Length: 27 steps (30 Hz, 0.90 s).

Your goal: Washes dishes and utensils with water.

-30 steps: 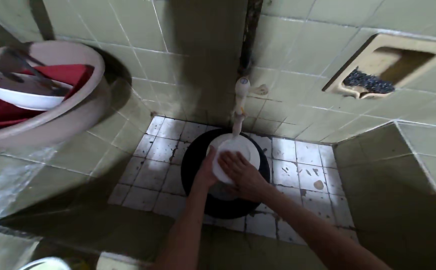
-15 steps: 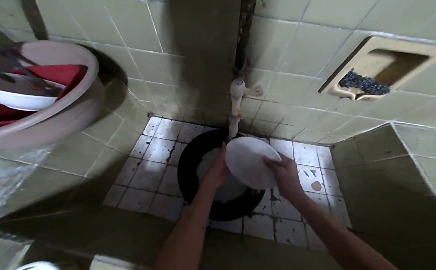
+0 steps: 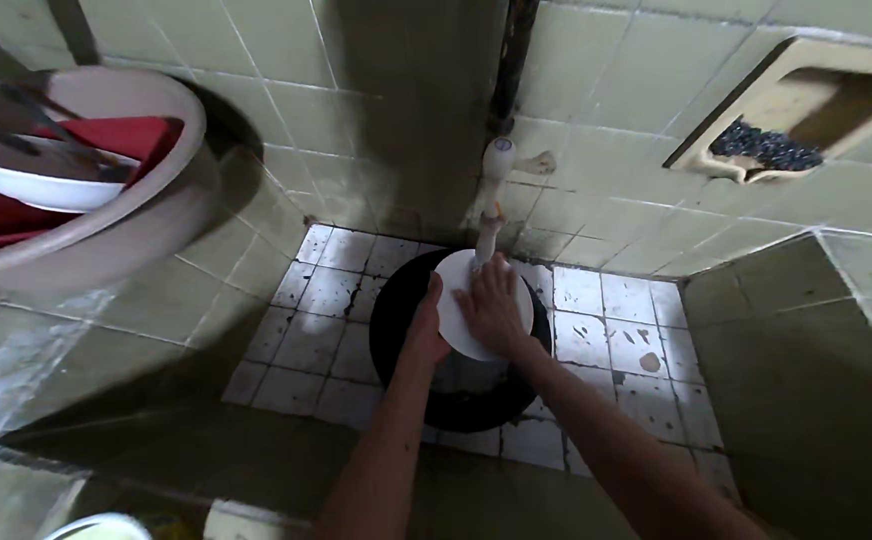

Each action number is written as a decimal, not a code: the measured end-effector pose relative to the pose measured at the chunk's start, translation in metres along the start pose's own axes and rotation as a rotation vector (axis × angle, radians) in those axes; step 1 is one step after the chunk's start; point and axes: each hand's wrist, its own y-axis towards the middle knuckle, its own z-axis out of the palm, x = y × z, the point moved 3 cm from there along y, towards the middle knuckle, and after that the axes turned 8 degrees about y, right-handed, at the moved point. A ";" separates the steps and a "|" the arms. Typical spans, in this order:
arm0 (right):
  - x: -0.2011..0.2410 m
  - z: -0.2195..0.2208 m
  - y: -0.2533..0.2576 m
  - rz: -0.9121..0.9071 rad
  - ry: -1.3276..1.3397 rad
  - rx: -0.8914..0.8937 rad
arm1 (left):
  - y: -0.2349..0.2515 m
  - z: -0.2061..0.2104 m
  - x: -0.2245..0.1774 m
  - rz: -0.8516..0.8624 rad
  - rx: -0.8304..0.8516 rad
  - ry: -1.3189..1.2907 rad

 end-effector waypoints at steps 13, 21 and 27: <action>-0.015 -0.072 0.011 0.359 0.194 0.065 | 0.016 -0.020 0.022 -0.026 -0.108 0.093; -0.042 -0.061 -0.036 1.012 1.315 -0.099 | 0.005 0.004 -0.001 0.061 -0.227 0.449; 0.000 -0.007 -0.029 1.127 1.672 -0.034 | -0.006 -0.025 -0.035 0.083 -0.337 0.392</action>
